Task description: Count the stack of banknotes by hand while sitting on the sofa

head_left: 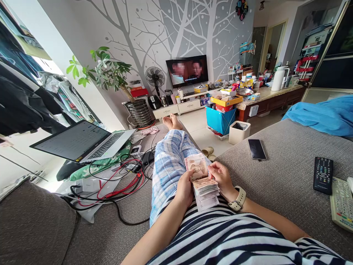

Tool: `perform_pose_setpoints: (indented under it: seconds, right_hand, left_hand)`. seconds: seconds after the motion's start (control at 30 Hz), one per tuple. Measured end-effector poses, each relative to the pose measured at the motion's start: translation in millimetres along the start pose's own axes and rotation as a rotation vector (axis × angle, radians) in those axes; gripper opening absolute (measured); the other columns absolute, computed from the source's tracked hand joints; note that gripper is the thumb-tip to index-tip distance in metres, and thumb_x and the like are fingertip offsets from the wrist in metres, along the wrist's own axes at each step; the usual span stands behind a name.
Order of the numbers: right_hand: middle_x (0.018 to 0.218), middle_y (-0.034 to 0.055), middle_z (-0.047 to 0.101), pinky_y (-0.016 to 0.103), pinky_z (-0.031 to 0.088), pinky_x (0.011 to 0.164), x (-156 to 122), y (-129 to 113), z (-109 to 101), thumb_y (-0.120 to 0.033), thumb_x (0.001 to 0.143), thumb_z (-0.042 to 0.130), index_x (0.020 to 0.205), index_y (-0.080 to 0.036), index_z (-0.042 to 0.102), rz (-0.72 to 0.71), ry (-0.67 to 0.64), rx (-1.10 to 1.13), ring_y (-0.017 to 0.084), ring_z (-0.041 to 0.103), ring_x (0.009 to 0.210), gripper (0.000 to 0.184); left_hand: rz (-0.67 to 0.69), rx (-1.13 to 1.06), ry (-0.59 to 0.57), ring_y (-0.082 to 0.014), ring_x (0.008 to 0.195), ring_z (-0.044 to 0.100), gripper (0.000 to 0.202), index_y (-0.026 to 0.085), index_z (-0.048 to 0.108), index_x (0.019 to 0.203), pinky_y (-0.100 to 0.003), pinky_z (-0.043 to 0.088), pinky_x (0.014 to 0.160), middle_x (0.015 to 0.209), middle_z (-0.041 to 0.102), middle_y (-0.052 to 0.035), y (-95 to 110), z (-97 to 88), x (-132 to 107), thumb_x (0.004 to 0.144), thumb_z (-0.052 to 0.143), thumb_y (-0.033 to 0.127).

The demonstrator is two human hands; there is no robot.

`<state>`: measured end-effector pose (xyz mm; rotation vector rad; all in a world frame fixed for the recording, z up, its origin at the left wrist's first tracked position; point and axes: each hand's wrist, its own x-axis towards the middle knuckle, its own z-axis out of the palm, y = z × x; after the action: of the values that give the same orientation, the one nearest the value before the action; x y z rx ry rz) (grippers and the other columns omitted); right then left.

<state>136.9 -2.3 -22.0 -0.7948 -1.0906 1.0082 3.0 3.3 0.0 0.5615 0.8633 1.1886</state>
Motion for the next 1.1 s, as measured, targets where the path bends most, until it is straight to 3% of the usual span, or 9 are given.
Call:
perform_pose_setpoints:
  seconds: [0.27,0.57,0.77,1.1]
  right_hand:
    - [0.058,-0.0038,0.045,0.025,0.033,0.051,3.1,-1.8,0.4,-0.045,0.077,0.063,0.066,-0.019,0.048,0.043,0.086,-0.047,0.011,0.039,0.053,0.031]
    - [0.056,-0.0049,0.041,0.024,0.031,0.051,-0.4,-6.7,2.0,-0.041,0.082,0.059,0.062,-0.020,0.045,0.030,0.068,-0.051,0.011,0.037,0.053,0.032]
    - [0.059,-0.0043,0.041,0.025,0.031,0.052,-0.7,-8.5,1.7,-0.043,0.082,0.059,0.064,-0.019,0.048,0.030,0.054,-0.041,0.011,0.036,0.055,0.032]
    - [0.060,-0.0030,0.046,0.025,0.034,0.053,-2.2,-8.7,1.6,-0.044,0.082,0.059,0.067,-0.020,0.054,0.008,0.020,-0.015,0.012,0.040,0.056,0.029]
  left_hand:
    - [0.048,0.103,0.009,-0.0174,0.058,0.064,0.016,0.012,0.065,0.081,-0.029,0.052,0.060,0.068,0.070,-0.0066,5.4,5.0,-8.5,0.065,0.067,0.016]
    - [0.032,0.090,-0.017,-0.0201,0.059,0.065,0.020,0.013,0.065,0.084,-0.033,0.052,0.063,0.070,0.070,-0.0076,5.0,3.6,-6.3,0.066,0.068,0.021]
    - [0.013,0.007,-0.049,-0.0249,0.078,0.069,0.021,0.011,0.066,0.085,-0.037,0.054,0.076,0.082,0.072,-0.0109,3.3,4.5,-1.7,0.072,0.060,0.026]
    - [0.022,0.045,-0.018,-0.0255,0.076,0.069,0.022,0.010,0.069,0.085,-0.036,0.055,0.073,0.079,0.073,-0.0118,4.7,5.6,-3.3,0.072,0.058,0.023]
